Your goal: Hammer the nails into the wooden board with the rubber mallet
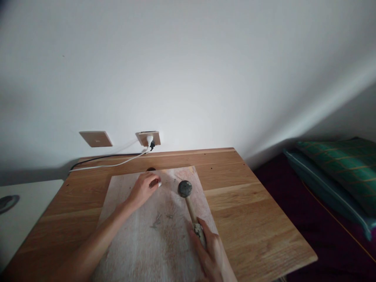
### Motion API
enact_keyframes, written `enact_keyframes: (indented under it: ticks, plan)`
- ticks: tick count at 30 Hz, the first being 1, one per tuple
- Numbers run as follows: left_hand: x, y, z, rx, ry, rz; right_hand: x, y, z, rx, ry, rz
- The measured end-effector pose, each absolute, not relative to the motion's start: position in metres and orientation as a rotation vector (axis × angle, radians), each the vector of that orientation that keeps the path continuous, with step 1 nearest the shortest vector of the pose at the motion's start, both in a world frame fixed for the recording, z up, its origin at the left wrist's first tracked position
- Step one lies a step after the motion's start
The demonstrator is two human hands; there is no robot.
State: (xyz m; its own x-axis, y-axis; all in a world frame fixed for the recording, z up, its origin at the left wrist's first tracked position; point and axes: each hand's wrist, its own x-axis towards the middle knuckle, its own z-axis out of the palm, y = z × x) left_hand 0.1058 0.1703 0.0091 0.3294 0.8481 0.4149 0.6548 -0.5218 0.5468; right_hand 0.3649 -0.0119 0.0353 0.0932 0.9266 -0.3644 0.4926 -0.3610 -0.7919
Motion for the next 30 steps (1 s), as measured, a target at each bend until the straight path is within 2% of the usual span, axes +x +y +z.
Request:
enact_keyframes:
  ticks: [9, 30]
  plan:
    - [0.103, 0.174, 0.001, 2.107, 1.349, 1.063, 0.325, 0.029, 0.06, -1.731, -1.512, 1.295]
    - [0.103, 0.171, 0.0, 2.108, 1.37, 1.084, 0.305, 0.036, 0.051, -1.671, -1.49, 1.323]
